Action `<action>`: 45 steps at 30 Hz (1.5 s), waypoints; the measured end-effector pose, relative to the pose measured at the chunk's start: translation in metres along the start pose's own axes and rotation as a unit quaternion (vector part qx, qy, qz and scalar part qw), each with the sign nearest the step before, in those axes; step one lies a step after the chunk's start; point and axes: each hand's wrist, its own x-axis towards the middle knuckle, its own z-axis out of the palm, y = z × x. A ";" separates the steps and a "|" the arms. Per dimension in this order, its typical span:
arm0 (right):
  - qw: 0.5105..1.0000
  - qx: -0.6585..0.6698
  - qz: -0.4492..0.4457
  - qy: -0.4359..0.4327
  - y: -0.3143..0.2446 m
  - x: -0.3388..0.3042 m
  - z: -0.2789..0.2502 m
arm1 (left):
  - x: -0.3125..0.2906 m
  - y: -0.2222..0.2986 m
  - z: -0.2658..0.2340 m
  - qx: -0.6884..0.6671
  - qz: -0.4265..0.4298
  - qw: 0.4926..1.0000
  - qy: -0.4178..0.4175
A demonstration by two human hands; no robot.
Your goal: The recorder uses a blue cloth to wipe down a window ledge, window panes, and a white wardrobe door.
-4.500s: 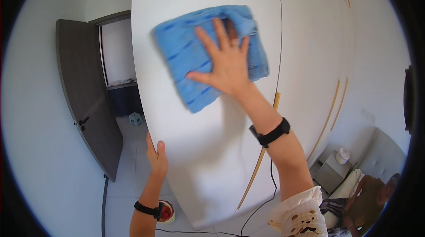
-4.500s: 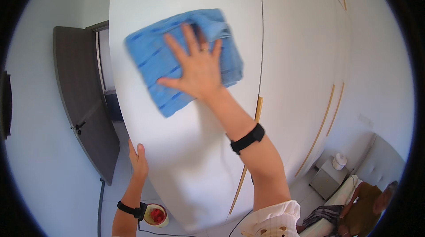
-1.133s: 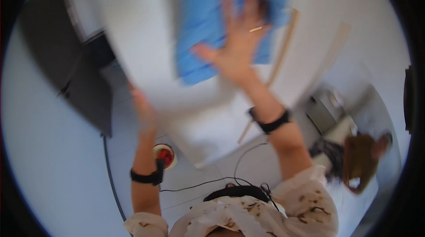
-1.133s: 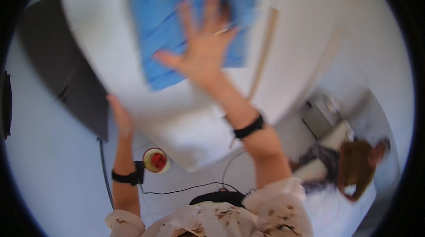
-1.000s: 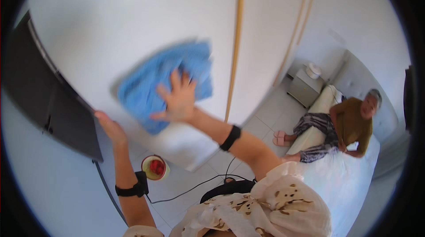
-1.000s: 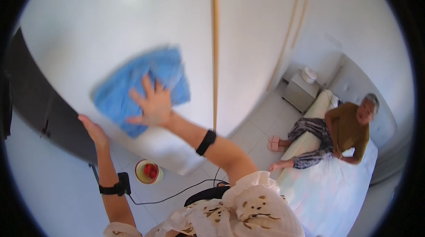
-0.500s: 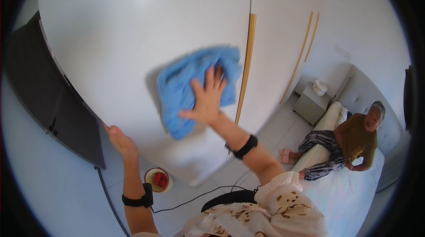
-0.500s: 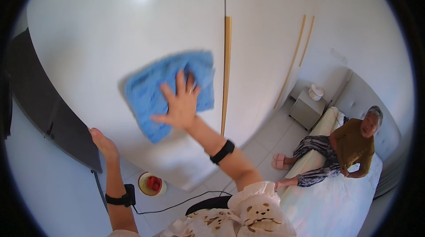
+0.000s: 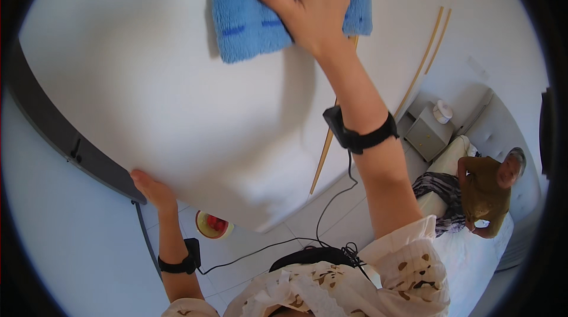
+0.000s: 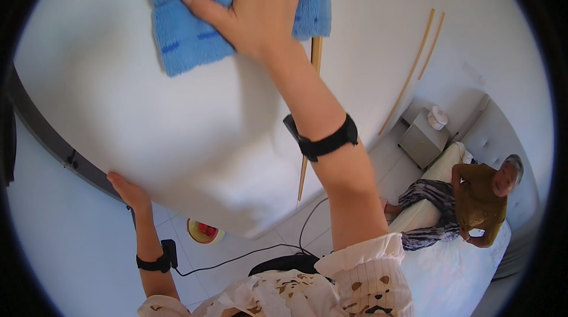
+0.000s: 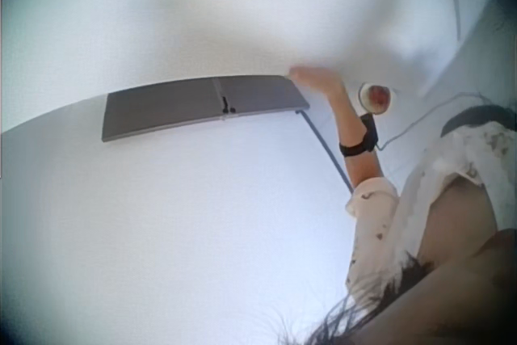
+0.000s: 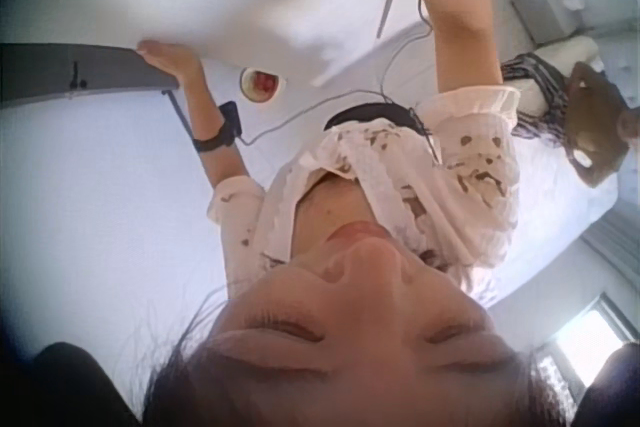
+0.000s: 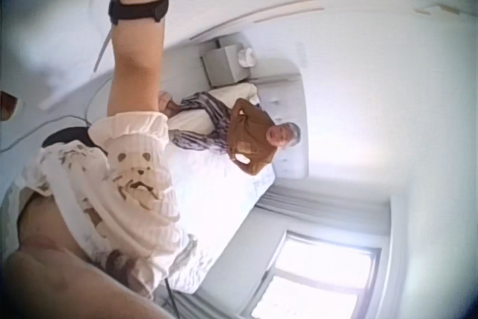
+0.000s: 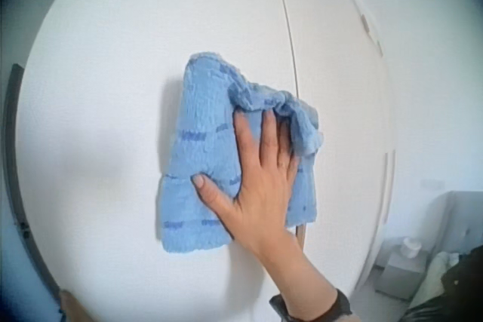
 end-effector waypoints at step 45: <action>0.966 0.062 0.199 0.153 0.072 -0.137 0.005 | 0.007 0.022 0.005 0.017 0.013 0.999 0.037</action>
